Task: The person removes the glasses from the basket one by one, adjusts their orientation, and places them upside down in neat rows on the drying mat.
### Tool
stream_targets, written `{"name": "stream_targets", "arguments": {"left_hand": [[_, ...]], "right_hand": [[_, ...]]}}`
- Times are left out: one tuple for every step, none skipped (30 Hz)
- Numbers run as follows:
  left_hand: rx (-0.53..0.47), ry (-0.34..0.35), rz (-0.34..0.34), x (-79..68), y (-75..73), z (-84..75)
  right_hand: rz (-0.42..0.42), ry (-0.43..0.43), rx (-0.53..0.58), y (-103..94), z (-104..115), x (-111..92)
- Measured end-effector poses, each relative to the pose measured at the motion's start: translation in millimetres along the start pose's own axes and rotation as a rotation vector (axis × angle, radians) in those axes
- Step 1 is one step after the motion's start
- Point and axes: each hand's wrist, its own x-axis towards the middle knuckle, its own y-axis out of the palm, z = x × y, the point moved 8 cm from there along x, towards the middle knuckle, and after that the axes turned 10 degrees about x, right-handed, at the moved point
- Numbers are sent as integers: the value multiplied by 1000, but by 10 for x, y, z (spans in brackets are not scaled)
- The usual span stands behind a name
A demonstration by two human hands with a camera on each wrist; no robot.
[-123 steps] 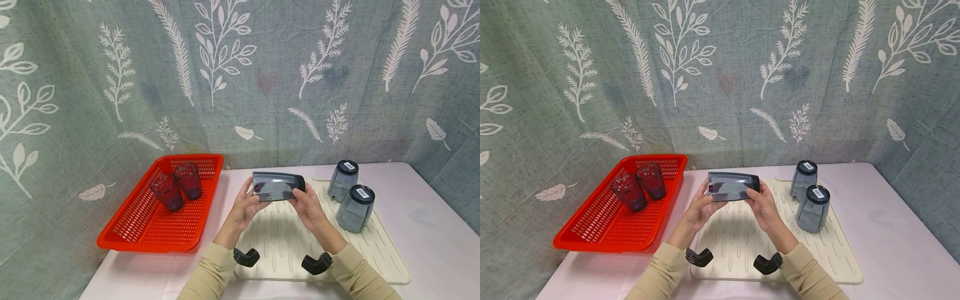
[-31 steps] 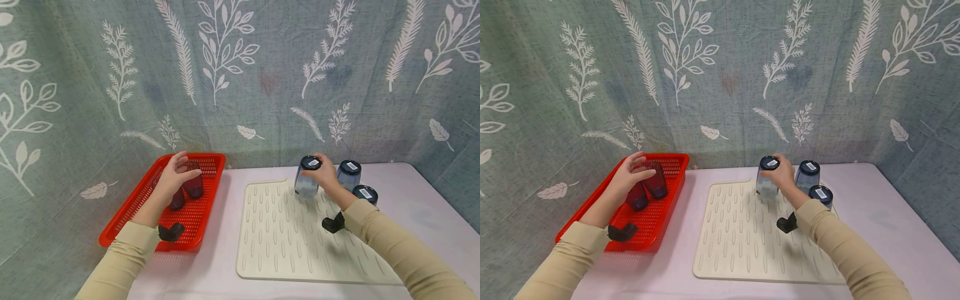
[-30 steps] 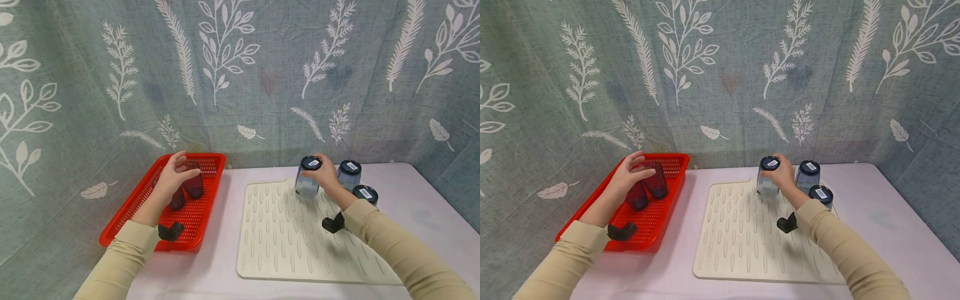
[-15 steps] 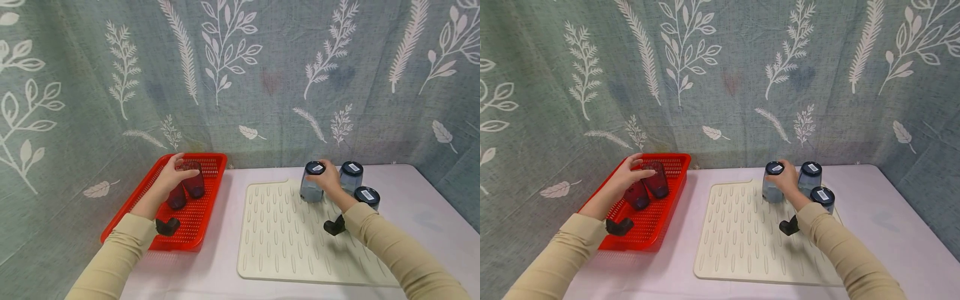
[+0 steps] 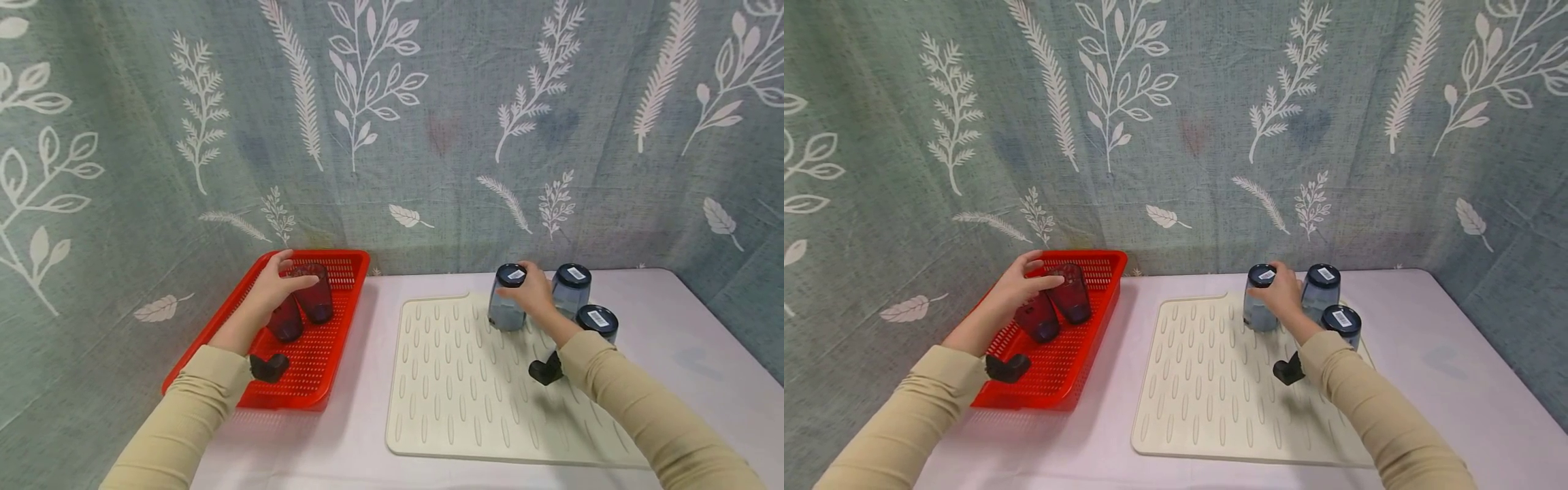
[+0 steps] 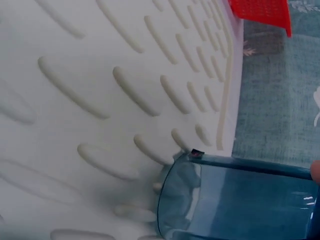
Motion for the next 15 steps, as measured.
{"name": "stream_targets", "arguments": {"left_hand": [[-4, -4, 0, 5, -7, 13], [-8, -6, 0, 10, -13, 24], [-13, -7, -1, 14, -19, 33], [-18, -7, -2, 14, -27, 40], [-25, -6, -4, 14, -35, 48], [-32, -5, -7, 14, -43, 55], [-40, -3, -9, 11, -52, 61], [-47, 0, -12, 8, -62, 65], [-51, 1, -16, 1, -70, 65], [-52, 3, -19, -6, -81, 64], [-55, 4, -23, -12, -92, 63], [-52, 5, -27, -17, -105, 61], [-46, 7, -29, -24, -118, 58], [-40, 8, -33, -29, -134, 58], [-31, 8, -35, -33, -148, 59]], "right_hand": [[7, -5, -22, 5, 9, -6], [15, -11, -41, 10, 19, -14], [23, -13, -58, 15, 29, -22], [31, -16, -75, 19, 35, -27], [40, -19, -89, 25, 44, -32], [46, -22, -106, 29, 55, -38], [53, -24, -120, 33, 65, -43], [59, -28, -130, 37, 79, -47], [64, -30, -138, 41, 90, -50], [69, -36, -149, 45, 107, -55], [73, -39, -155, 50, 125, -64], [74, -45, -162, 50, 144, -71], [74, -49, -166, 49, 161, -79], [73, -54, -169, 47, 179, -86], [69, -62, -175, 42, 198, -94]]}}
